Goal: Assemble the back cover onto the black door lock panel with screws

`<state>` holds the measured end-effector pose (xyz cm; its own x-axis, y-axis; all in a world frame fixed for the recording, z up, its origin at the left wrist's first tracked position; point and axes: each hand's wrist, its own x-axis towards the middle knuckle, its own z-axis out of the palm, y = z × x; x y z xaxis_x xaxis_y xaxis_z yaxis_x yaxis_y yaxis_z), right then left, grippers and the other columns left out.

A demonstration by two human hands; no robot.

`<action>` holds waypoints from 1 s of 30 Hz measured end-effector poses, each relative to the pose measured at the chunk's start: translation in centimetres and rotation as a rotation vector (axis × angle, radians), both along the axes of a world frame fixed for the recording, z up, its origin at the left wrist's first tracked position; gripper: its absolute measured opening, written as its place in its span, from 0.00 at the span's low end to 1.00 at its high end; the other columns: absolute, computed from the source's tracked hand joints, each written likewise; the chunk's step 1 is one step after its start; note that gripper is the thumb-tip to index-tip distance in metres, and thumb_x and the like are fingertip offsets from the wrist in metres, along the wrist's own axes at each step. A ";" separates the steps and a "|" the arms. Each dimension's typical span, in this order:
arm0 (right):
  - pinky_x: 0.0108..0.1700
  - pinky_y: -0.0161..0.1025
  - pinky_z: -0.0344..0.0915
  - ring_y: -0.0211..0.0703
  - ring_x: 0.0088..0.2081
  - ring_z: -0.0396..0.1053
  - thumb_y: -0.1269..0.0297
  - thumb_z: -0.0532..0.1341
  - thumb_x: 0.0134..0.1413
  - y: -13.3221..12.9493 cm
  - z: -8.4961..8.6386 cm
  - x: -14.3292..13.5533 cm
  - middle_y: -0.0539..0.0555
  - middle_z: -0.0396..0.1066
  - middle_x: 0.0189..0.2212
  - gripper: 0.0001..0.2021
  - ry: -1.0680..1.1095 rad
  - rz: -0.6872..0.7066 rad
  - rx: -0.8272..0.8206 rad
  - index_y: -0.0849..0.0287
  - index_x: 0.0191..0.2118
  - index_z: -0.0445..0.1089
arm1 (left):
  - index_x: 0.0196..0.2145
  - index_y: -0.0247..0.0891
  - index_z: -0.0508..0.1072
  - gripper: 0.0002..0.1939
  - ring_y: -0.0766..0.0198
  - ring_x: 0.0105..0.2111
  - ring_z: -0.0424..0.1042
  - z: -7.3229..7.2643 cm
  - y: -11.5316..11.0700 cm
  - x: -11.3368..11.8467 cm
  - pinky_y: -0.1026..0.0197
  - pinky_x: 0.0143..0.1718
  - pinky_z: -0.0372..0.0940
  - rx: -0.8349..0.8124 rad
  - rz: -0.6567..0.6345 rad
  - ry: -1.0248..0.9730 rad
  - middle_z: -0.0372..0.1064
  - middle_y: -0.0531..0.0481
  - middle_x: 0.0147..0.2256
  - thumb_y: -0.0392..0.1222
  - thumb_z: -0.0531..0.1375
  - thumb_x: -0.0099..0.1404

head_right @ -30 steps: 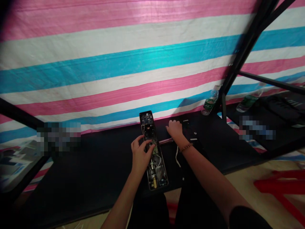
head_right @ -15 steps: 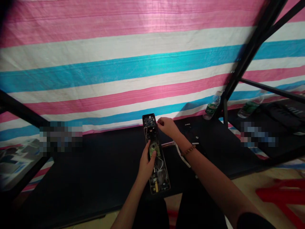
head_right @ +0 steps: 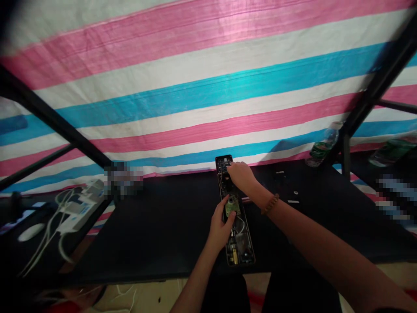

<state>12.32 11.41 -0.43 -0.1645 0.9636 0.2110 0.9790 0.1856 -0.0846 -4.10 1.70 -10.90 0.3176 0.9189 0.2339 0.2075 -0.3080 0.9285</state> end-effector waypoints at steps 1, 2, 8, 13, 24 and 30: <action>0.48 0.46 0.65 0.55 0.42 0.76 0.75 0.57 0.61 0.2 0.0 0.1 0.67 0.78 0.40 0.11 -0.013 0.011 -0.006 0.64 0.37 0.78 | 0.66 0.41 0.63 0.28 0.53 0.64 0.63 0.0 -0.1 -0.1 0.47 0.67 0.56 -0.003 -0.003 0.012 0.64 0.39 0.63 0.42 0.57 0.70; 0.48 0.45 0.65 0.55 0.42 0.76 0.75 0.57 0.61 0.3 0.0 0.3 0.67 0.78 0.40 0.11 -0.027 0.019 -0.013 0.64 0.37 0.78 | 0.67 0.41 0.62 0.29 0.53 0.64 0.62 0.1 -0.2 -0.1 0.46 0.67 0.55 -0.007 -0.006 0.031 0.64 0.39 0.63 0.42 0.58 0.70; 0.46 0.43 0.65 0.55 0.45 0.75 0.74 0.56 0.62 0.8 -0.4 0.6 0.66 0.77 0.43 0.11 -0.096 0.014 -0.051 0.64 0.41 0.77 | 0.70 0.41 0.55 0.35 0.50 0.64 0.59 0.8 -0.1 -0.5 0.45 0.67 0.54 -0.022 -0.033 0.132 0.62 0.37 0.63 0.44 0.60 0.69; 0.43 0.41 0.65 0.54 0.43 0.76 0.73 0.56 0.62 0.7 -0.2 0.5 0.65 0.77 0.42 0.11 -0.124 -0.008 -0.064 0.64 0.41 0.76 | 0.71 0.42 0.54 0.37 0.50 0.62 0.60 0.9 0.3 -0.6 0.45 0.66 0.54 0.009 -0.019 0.167 0.63 0.38 0.61 0.44 0.61 0.68; 0.39 0.38 0.63 0.48 0.42 0.73 0.67 0.54 0.67 0.6 -0.8 1.2 0.61 0.73 0.44 0.11 -0.040 -0.064 -0.051 0.61 0.44 0.74 | 0.69 0.42 0.57 0.34 0.51 0.60 0.60 0.8 0.6 -0.8 0.47 0.65 0.55 0.039 -0.019 0.212 0.63 0.39 0.59 0.45 0.60 0.69; 0.41 0.38 0.64 0.47 0.41 0.73 0.66 0.53 0.68 0.2 -1.0 0.6 0.62 0.72 0.45 0.12 0.058 -0.110 -0.044 0.61 0.45 0.74 | 0.68 0.41 0.59 0.34 0.49 0.58 0.62 1.0 0.5 -0.6 0.46 0.63 0.57 0.030 -0.013 0.211 0.65 0.38 0.56 0.45 0.61 0.68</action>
<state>12.93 11.66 -1.38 -0.0459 0.9836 0.1746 0.9864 0.0722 -0.1474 -4.67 2.25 -9.85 0.3744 0.9080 0.1880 0.3919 -0.3387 0.8554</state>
